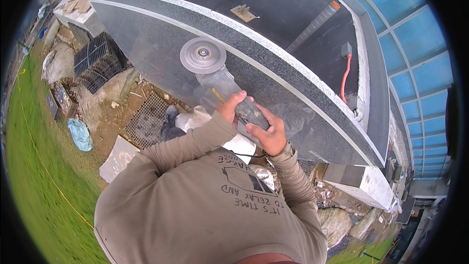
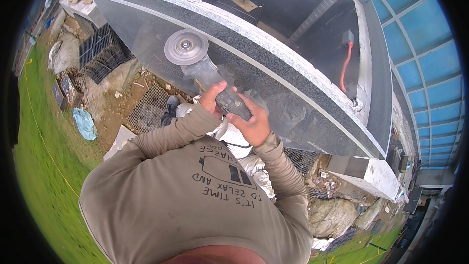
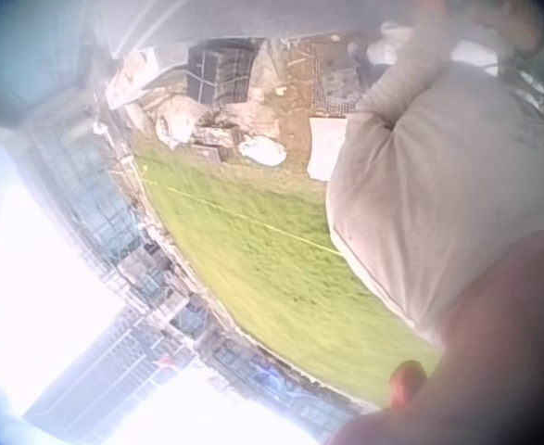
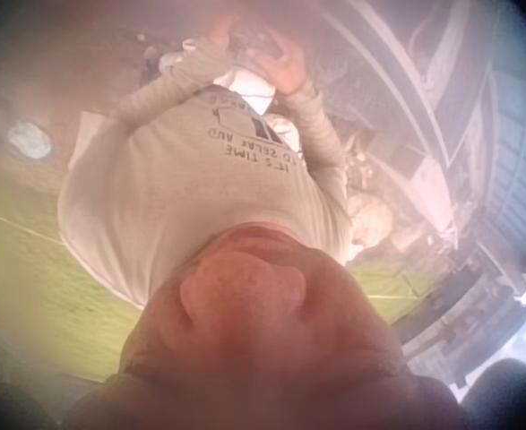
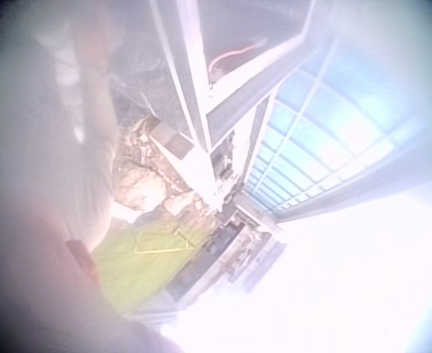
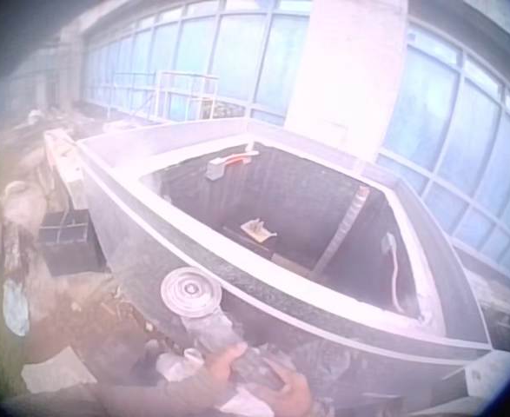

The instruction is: The person uses an angle grinder to smooth the edge of a large curved stone slab. The person holds the tool with both hands and moves it along the curved edge, generating dust. The person briefly pauses to adjust the tool cord before resuming the grinding.

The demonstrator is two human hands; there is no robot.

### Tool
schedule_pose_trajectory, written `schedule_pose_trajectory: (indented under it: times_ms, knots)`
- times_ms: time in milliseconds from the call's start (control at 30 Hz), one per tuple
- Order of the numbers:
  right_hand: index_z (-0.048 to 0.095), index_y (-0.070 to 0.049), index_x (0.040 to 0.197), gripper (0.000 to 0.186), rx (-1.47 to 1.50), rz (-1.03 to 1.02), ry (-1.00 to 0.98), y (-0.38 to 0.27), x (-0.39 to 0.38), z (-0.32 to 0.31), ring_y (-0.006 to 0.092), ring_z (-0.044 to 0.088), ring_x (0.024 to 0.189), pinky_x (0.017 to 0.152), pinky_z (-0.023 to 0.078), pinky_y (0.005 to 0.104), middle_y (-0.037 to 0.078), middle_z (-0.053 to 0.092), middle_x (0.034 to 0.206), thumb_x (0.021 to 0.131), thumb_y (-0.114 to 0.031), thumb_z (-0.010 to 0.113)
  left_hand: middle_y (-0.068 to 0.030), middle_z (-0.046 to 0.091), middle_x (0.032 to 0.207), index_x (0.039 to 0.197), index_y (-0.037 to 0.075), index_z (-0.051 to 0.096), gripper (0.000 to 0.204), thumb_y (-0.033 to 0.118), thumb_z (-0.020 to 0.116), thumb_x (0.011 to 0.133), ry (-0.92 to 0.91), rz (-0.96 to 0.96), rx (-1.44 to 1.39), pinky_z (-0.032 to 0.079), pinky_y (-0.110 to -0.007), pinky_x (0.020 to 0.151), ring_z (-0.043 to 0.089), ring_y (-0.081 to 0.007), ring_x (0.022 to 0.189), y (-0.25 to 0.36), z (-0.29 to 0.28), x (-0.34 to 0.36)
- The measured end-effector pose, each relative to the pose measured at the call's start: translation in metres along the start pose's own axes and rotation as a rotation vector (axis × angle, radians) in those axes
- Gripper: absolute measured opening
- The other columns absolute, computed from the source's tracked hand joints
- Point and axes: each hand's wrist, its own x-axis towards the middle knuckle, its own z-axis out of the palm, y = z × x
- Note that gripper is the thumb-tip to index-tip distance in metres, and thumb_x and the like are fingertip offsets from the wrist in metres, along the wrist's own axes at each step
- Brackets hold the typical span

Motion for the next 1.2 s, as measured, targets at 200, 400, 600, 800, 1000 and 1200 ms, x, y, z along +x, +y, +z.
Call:
schedule_pose_trajectory:
  times_ms: [200, 400, 600, 800, 1000, 1200]
  knots:
    - [0.053, 0.008, 0.134, 0.058, 0.035, 0.044, 0.001, 0.002, 0.006, 0.002, 0.0132, 0.061, 0.091, 0.081, 0.048, 0.028, 0.013, 0.068, 0.102, 0.082, -0.01, 0.072, -0.007, 0.067, 0.093, 0.105, 0.008, 0.062, 0.031, 0.034, 0.068, 0.09, 0.03, 0.022, -0.008, 0.055, -0.04, 0.077, 0.066, -0.0214, 0.083, 0.007, 0.003, 0.0]
    - [0.052, 0.01, 0.133, 0.055, 0.041, -0.048, 0.003, 0.007, 0.024, 0.013, 0.0109, 0.061, 0.068, 0.06, 0.049, 0.0257, 0.009, 0.067, 0.082, 0.083, -0.008, 0.069, -0.0065, 0.066, 0.096, 0.106, 0.009, 0.061, 0.03, 0.033, 0.068, 0.09, 0.046, 0.027, 0.011, 0.056, -0.04, 0.081, 0.066, -0.0212, 0.087, 0.022, -0.004, 0.004]
    - [0.053, 0.01, 0.132, 0.054, 0.04, -0.057, -0.023, 0.006, 0.04, 0.02, 0.0108, 0.061, 0.068, 0.06, 0.049, 0.0255, 0.008, 0.067, 0.082, 0.084, -0.009, 0.069, -0.0075, 0.065, 0.098, 0.106, 0.008, 0.06, 0.032, 0.035, 0.068, 0.089, 0.09, 0.094, 0.026, 0.055, -0.04, 0.081, 0.065, -0.0218, 0.088, 0.033, -0.014, 0.014]
    - [0.053, 0.01, 0.131, 0.053, 0.08, -0.077, -0.047, 0.005, 0.056, 0.028, 0.0102, 0.06, 0.068, 0.06, 0.049, 0.0253, 0.007, 0.066, 0.081, 0.085, -0.01, 0.069, -0.0081, 0.064, 0.1, 0.108, 0.008, 0.058, 0.035, 0.035, 0.069, 0.089, 0.116, 0.106, 0.021, 0.055, -0.042, 0.083, 0.065, -0.0222, 0.089, 0.049, -0.017, 0.017]
    - [0.053, 0.01, 0.133, 0.056, 0.098, -0.056, -0.058, 0.003, 0.067, 0.034, 0.0112, 0.06, 0.08, 0.071, 0.048, 0.0266, 0.01, 0.067, 0.092, 0.084, -0.01, 0.071, -0.0085, 0.066, 0.098, 0.106, 0.009, 0.059, 0.034, 0.036, 0.07, 0.088, 0.108, 0.09, 0.023, 0.054, -0.042, 0.085, 0.065, -0.023, 0.091, 0.062, -0.02, 0.016]
    - [0.054, 0.01, 0.131, 0.054, 0.175, -0.047, -0.043, -0.002, 0.075, 0.042, 0.0084, 0.059, 0.069, 0.06, 0.048, 0.0245, 0.006, 0.066, 0.082, 0.084, -0.011, 0.071, -0.0078, 0.066, 0.096, 0.104, 0.01, 0.059, 0.033, 0.036, 0.071, 0.087, 0.115, 0.145, -0.007, 0.054, -0.042, 0.085, 0.065, -0.0231, 0.09, 0.071, -0.02, 0.019]
